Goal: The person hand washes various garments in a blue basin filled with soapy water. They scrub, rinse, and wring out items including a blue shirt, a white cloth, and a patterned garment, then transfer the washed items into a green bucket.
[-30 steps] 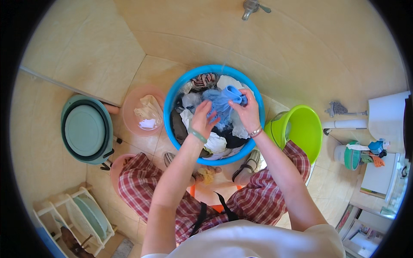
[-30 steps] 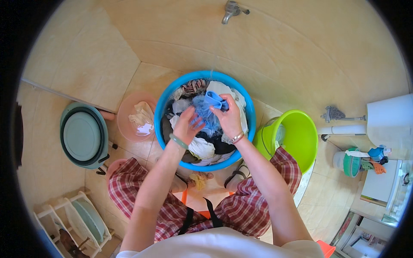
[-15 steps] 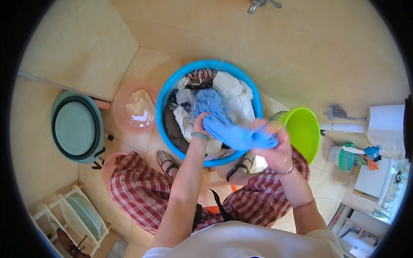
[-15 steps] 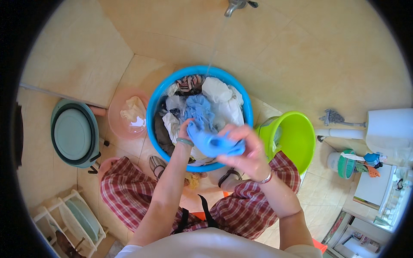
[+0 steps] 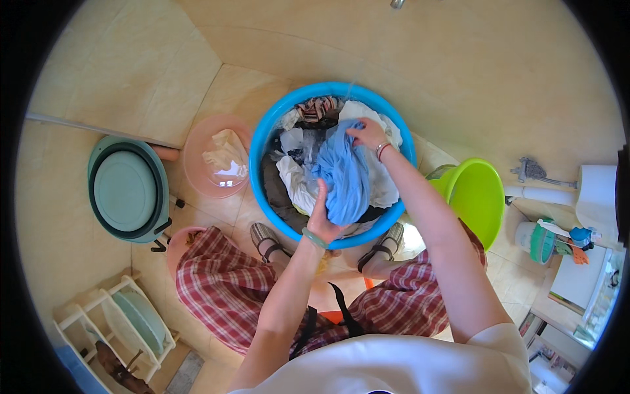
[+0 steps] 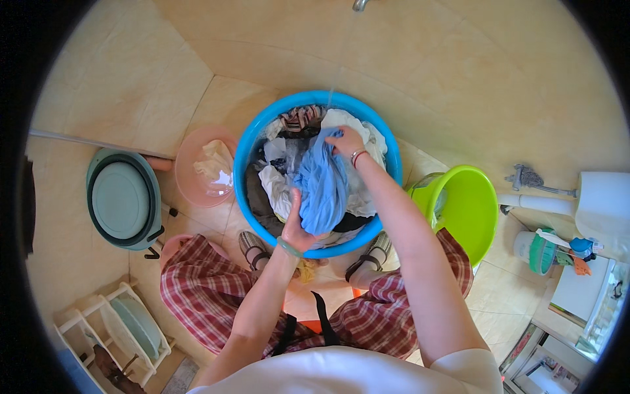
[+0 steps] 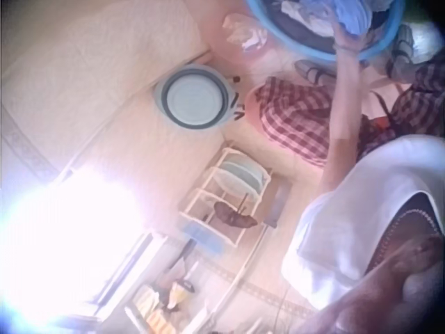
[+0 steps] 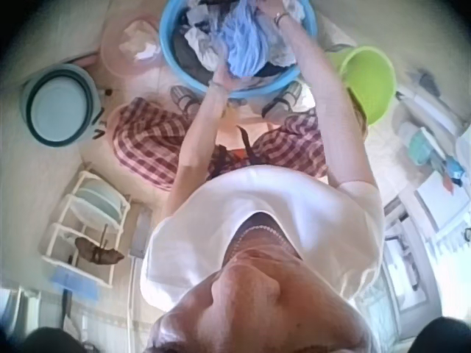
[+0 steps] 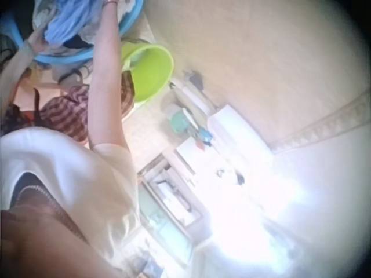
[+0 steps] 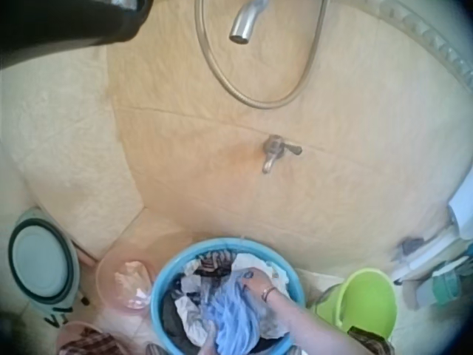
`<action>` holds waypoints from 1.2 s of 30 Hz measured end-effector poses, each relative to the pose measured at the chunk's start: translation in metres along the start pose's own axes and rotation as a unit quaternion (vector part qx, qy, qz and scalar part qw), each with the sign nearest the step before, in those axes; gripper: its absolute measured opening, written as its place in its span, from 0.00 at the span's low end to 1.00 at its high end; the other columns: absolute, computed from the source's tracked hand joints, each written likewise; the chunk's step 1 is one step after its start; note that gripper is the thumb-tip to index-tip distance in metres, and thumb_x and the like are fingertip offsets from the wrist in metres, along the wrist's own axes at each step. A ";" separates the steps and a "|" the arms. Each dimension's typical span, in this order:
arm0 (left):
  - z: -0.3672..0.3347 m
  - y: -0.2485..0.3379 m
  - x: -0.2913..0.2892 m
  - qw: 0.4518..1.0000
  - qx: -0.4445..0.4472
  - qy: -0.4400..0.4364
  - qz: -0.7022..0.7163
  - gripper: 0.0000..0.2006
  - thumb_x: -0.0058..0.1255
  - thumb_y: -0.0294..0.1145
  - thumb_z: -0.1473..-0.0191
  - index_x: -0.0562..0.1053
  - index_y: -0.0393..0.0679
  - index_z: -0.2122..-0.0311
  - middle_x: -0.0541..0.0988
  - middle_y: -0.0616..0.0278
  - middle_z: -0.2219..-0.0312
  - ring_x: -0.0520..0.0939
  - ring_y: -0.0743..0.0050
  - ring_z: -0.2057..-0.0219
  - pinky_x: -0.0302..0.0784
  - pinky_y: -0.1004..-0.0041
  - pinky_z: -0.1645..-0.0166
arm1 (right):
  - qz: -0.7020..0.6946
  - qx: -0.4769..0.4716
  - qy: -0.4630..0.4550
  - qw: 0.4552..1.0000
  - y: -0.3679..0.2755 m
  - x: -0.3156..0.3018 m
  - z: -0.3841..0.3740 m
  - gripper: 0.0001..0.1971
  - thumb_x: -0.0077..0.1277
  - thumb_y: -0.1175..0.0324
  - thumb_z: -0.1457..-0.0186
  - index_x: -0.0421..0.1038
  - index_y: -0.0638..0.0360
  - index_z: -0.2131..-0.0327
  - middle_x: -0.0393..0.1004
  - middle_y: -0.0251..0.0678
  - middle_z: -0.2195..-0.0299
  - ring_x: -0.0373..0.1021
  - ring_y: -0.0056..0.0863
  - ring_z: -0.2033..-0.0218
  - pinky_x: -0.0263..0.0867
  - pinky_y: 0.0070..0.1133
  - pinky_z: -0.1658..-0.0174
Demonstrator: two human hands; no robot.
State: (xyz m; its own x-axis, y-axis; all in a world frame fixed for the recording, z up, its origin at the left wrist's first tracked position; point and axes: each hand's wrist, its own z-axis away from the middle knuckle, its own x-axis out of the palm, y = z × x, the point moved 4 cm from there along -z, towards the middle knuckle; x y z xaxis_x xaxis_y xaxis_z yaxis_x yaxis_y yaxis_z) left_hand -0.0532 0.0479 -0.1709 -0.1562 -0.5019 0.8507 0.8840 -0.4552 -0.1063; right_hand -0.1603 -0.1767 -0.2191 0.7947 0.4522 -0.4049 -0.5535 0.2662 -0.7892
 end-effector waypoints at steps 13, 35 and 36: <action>0.000 0.000 0.060 0.922 0.028 -0.169 0.348 0.29 0.50 0.48 0.49 0.64 0.46 0.45 0.64 0.50 0.45 0.69 0.57 0.55 0.71 0.68 0.55 | -0.661 0.033 -0.095 0.743 0.014 0.077 0.174 0.27 0.45 0.47 0.42 0.64 0.60 0.50 0.66 0.43 0.48 0.60 0.31 0.44 0.50 0.29 0.38; 0.057 -0.009 0.080 0.995 0.021 -0.037 -0.090 0.40 0.47 0.65 0.51 0.59 0.42 0.42 0.71 0.58 0.51 0.74 0.63 0.57 0.73 0.64 0.56 | -0.681 0.141 -0.325 0.641 -0.046 0.062 0.124 0.21 0.45 0.59 0.42 0.64 0.66 0.52 0.71 0.35 0.68 0.69 0.26 0.69 0.67 0.30 0.54; 0.057 -0.005 0.082 0.987 0.024 -0.031 -0.154 0.39 0.48 0.62 0.49 0.59 0.42 0.42 0.71 0.59 0.52 0.75 0.65 0.58 0.73 0.64 0.55 | -0.662 0.151 -0.308 0.666 -0.055 0.058 0.127 0.20 0.45 0.59 0.41 0.65 0.66 0.53 0.72 0.36 0.69 0.70 0.27 0.69 0.68 0.31 0.56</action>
State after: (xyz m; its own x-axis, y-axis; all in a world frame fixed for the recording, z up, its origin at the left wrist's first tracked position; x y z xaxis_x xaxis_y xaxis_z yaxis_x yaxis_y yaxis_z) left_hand -0.0454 0.0511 -0.0715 -0.3945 -0.2990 0.8689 0.8191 -0.5431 0.1850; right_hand -0.1156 -0.0569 -0.1406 0.4341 -0.1107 0.8940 0.4335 0.8956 -0.0996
